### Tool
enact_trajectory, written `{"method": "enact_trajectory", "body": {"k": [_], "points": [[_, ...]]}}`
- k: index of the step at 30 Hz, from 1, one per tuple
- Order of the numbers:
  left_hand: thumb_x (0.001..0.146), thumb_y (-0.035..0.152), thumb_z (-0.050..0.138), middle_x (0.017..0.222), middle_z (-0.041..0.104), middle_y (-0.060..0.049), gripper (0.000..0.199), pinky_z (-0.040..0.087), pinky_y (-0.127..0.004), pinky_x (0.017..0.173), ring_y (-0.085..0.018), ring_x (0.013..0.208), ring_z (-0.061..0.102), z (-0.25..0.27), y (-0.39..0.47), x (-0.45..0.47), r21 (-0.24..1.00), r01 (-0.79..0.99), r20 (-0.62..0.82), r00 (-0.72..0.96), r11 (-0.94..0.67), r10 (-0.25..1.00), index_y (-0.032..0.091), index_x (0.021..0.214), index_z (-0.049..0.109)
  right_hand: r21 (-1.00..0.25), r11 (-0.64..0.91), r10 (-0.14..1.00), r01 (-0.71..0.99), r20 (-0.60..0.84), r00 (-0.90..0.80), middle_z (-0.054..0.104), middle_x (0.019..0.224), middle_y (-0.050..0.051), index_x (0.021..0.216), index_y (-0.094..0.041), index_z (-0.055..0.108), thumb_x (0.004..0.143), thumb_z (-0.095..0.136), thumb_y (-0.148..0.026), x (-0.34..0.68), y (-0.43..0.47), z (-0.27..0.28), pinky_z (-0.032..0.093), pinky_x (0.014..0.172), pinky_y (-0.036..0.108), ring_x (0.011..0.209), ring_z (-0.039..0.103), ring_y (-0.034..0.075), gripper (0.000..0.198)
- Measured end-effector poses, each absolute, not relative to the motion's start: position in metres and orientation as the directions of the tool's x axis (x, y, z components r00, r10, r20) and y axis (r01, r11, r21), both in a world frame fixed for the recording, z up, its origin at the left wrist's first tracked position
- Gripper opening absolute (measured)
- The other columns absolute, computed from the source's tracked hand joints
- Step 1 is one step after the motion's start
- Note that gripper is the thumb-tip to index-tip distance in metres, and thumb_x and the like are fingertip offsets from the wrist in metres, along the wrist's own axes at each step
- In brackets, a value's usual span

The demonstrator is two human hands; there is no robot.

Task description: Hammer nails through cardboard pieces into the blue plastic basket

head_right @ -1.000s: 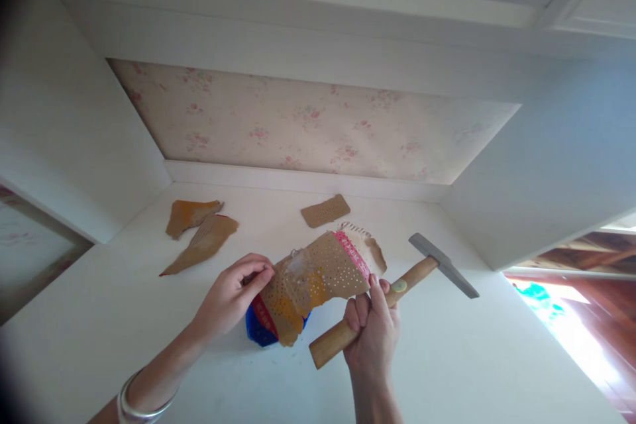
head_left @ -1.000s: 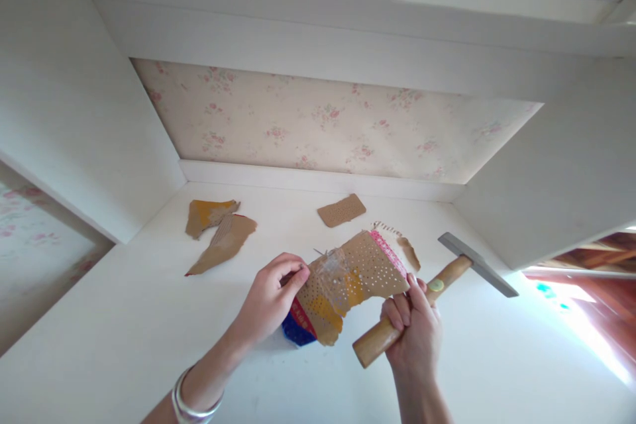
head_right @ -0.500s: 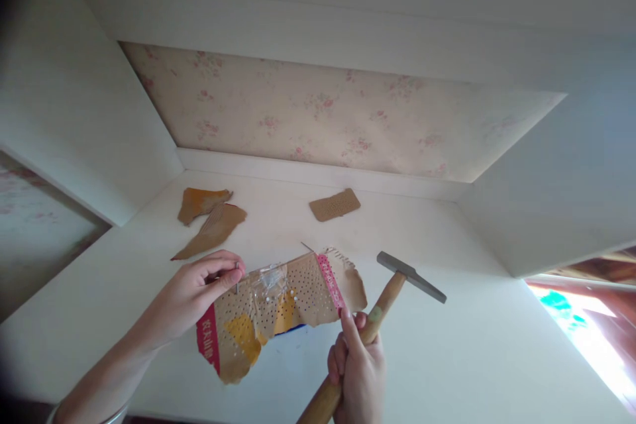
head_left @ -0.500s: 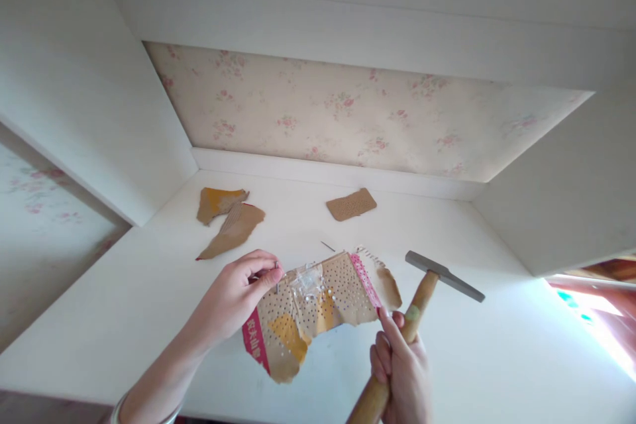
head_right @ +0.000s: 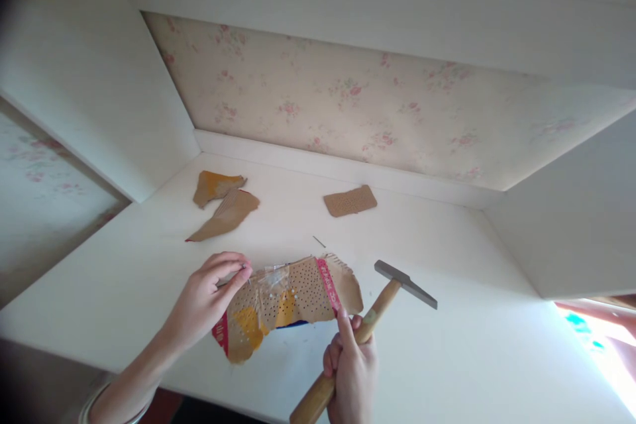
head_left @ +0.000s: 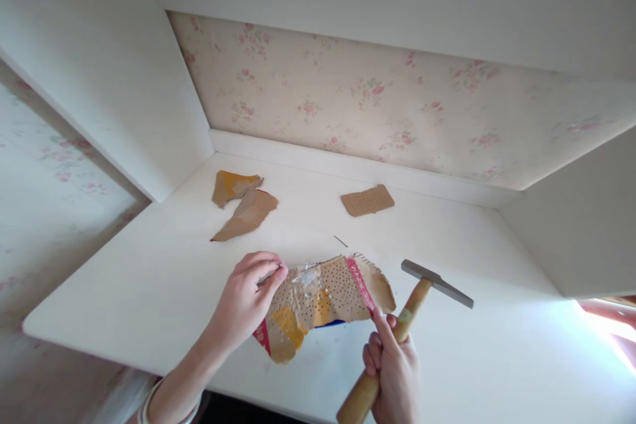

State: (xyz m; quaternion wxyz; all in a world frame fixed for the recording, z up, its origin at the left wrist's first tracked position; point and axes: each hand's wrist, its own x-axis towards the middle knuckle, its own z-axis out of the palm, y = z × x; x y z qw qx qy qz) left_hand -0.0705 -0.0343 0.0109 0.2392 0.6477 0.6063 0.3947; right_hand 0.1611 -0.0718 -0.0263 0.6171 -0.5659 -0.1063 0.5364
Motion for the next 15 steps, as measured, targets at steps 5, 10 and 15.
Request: {"method": "enact_trajectory", "body": {"k": [5, 10, 15], "points": [[0.095, 0.035, 0.054, 0.095, 0.075, -0.003, 0.021, 0.056, -0.026, 0.081, -0.018, 0.089, 0.07, 0.027, -0.039, -0.062, 0.844, 0.509, 0.189, 0.012, -0.169, 0.982, 0.024, 0.095, 0.072, -0.823, -0.206, 0.813, -0.53, -0.445, 0.375, 0.043, 0.051, -0.014, 0.078, -0.022, 0.044, 0.072, 0.083, -0.036, 0.164, -0.074, -0.027, 0.028, 0.025, 0.008, 0.032, 0.026, 0.0, 0.042], [0.095, 0.033, 0.055, 0.094, 0.077, -0.001, 0.019, 0.057, -0.024, 0.077, -0.016, 0.082, 0.072, 0.015, -0.033, -0.051, 0.854, 0.477, 0.197, 0.076, -0.209, 0.978, 0.024, 0.097, 0.072, -0.813, -0.207, 0.808, -0.544, -0.456, 0.373, 0.041, 0.054, -0.014, 0.077, -0.022, 0.044, 0.076, 0.081, -0.035, 0.168, -0.08, -0.028, 0.028, 0.024, 0.008, 0.032, 0.025, 0.0, 0.039], [0.096, 0.032, 0.054, 0.095, 0.076, -0.002, 0.02, 0.057, -0.025, 0.079, -0.017, 0.083, 0.072, 0.001, -0.029, -0.051, 0.809, 0.534, 0.223, 0.106, -0.245, 0.969, 0.024, 0.098, 0.073, -0.813, -0.19, 0.802, -0.55, -0.452, 0.391, 0.042, 0.058, -0.013, 0.078, -0.022, 0.045, 0.076, 0.08, -0.034, 0.174, -0.083, -0.024, 0.028, 0.025, 0.008, 0.034, 0.026, 0.0, 0.037]]}}
